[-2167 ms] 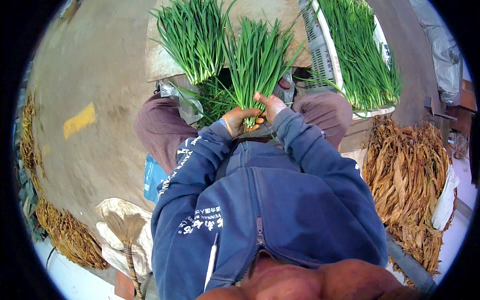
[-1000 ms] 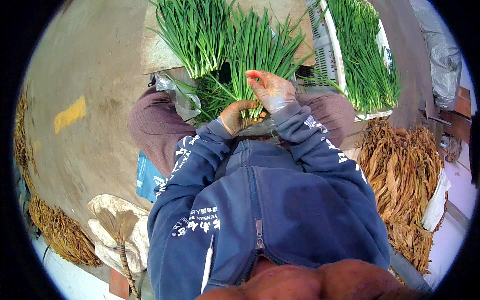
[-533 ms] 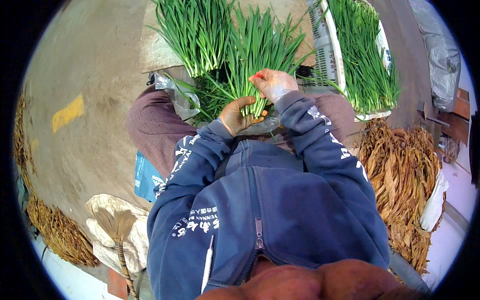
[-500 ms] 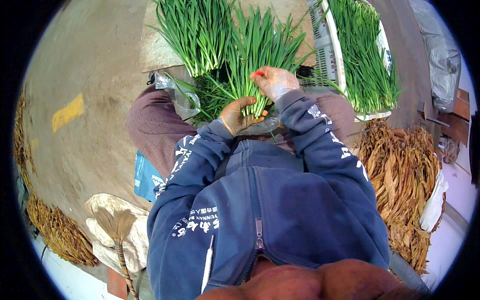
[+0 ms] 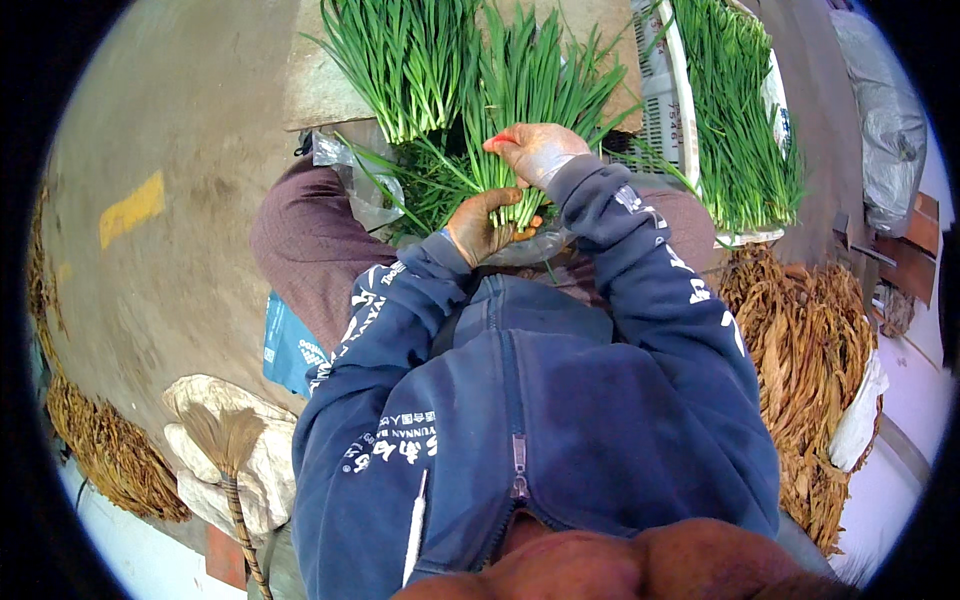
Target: The person gathers green onions from a white basket, aligns them into a neat bunch, and ties them with a red rubber band. The person then places the tied bundle onto a wooden board and repeats the process with additional bunches.
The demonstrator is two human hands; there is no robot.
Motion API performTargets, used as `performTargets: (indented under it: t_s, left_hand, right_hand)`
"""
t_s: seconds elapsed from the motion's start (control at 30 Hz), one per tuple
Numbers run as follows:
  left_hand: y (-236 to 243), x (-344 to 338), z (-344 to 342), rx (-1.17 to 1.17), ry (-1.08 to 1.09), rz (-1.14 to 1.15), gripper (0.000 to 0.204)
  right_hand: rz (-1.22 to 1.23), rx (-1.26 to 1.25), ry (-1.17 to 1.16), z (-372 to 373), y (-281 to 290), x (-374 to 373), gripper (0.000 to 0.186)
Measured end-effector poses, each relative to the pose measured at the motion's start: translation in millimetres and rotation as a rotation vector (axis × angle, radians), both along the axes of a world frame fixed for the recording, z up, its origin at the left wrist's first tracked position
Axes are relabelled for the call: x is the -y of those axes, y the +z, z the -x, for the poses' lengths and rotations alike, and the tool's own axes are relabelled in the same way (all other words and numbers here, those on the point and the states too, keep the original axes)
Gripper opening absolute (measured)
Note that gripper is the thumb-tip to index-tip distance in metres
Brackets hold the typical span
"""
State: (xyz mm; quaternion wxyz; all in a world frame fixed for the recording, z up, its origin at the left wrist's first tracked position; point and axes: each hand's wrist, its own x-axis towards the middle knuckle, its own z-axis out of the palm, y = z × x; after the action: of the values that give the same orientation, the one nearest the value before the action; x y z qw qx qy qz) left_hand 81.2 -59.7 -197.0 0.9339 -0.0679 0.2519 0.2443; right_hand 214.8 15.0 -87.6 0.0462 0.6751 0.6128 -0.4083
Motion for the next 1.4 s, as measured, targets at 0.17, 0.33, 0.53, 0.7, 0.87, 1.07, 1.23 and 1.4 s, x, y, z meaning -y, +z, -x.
performTargets:
  t_s: [0.17, 0.33, 0.53, 0.7, 0.87, 1.07, 1.23, 1.4]
  left_hand:
    - [3.3, 0.0, 1.3, 0.05, 0.048, 0.021, 0.024]
    - [-0.4, 0.7, 0.1, 0.089, 0.073, 0.016, 0.024]
    - [3.6, 1.3, -3.3, -0.028, -0.006, -0.059, 0.029]
    - [3.6, 1.7, -8.5, -0.001, -0.041, -0.112, 0.026]
    - [0.5, 1.8, -10.8, -0.033, -0.065, -0.176, 0.028]
    - [-0.6, 0.5, -6.6, -0.091, -0.117, -0.111, 0.031]
    - [7.8, -5.4, -0.2, 0.05, -0.014, -0.171, 0.031]
    - [4.1, -10.7, -1.7, 0.271, 0.056, -0.094, 0.037]
  right_hand:
    - [0.068, -0.089, -0.201, -3.3, 5.6, 4.3, 0.027]
    - [0.059, -0.181, -0.274, -16.1, -10.2, 8.2, 0.03]
    - [0.081, 0.048, -0.089, -9.0, 0.6, -1.4, 0.046]
    - [0.171, 0.155, 0.009, 3.6, 14.8, -5.9, 0.053]
    - [0.125, 0.143, 0.024, 2.8, -1.8, 0.9, 0.047]
    - [0.129, -0.15, -0.209, -13.6, -39.2, 9.7, 0.035]
    - [0.048, -0.522, -0.448, -19.3, -27.9, 26.6, 0.026]
    - [-0.074, -0.706, -0.53, -19.0, -29.7, 47.9, 0.016]
